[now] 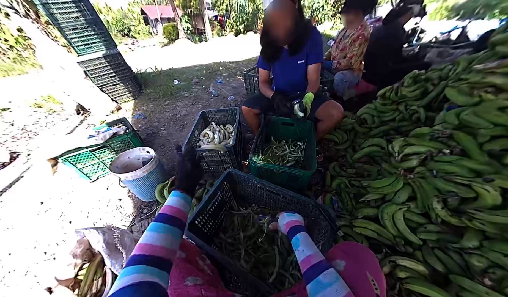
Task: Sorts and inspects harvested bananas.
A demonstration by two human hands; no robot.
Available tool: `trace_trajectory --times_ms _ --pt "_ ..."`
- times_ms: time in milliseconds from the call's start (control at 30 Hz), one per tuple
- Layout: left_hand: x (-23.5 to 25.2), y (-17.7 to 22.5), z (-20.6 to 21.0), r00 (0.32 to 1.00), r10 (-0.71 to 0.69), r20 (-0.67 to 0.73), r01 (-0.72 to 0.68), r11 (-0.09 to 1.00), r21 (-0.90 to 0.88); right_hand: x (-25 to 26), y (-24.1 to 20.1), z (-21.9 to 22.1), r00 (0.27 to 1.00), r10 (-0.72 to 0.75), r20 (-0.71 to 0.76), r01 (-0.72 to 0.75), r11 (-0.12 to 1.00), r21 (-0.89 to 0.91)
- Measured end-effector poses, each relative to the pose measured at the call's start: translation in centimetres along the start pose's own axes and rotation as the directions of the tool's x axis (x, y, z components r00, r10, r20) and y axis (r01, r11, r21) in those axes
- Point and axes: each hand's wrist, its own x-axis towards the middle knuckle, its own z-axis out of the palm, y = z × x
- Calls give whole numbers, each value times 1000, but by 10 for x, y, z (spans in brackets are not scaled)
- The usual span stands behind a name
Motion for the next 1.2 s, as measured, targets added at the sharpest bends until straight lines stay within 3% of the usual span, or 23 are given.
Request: trace_trajectory --times_ms 33,100,200,233,300,367,433,600,700,767,867,900,967,1067,1100,1133,1167,1200 --pt "-1 2 -2 999 12 -49 -19 990 -142 2 0 2 1000 -13 -3 13 1000 14" --pt "-15 -1 4 998 69 -3 -66 951 -301 4 -1 4 998 -54 -38 55 998 38" --pt "-67 -9 34 947 224 231 -183 965 -186 8 -3 7 980 -111 -163 130 986 107" --pt "-91 -12 47 923 212 322 -149 966 -209 8 -5 9 969 -119 -215 149 980 132" --pt "-135 -16 72 884 107 456 113 896 -429 8 -8 12 938 -128 -322 195 963 185" --pt "-160 -3 77 796 104 597 349 727 -592 7 -11 13 899 -138 -415 244 946 215" --pt "-173 9 79 707 142 693 515 568 -642 5 -13 17 858 -159 -489 299 928 223" --pt "-175 -3 107 648 287 706 556 456 -695 4 -22 21 781 -246 -575 424 884 198" --pt "-176 11 102 628 183 756 568 556 -606 9 -22 30 734 -300 -609 463 878 125" --pt "-176 12 104 528 159 834 541 694 -475 13 -20 35 716 -255 -649 426 897 118" --pt "-176 7 100 319 123 940 437 861 -261 17 -11 22 871 -26 -490 158 961 229" --pt "-178 4 100 283 111 953 409 884 -225 21 -5 18 910 33 -412 73 968 240" --pt "-179 -4 101 294 66 954 372 911 -177 21 2 9 969 84 -233 -40 981 188" --pt "-175 -15 96 429 -51 902 262 963 -70 9 -6 -4 998 55 33 -58 992 108" --pt "-171 -13 91 414 -105 904 212 977 16 13 -7 -1 998 -1 63 -7 992 129" --pt "-167 -12 90 356 -150 922 177 980 91 21 -5 6 996 -82 39 73 980 187" --pt "-166 -16 95 327 -153 933 201 975 90 27 -4 10 988 -153 20 142 952 272" --pt "-170 -30 108 374 -90 923 243 970 -3 30 -7 11 980 -200 8 184 914 361"
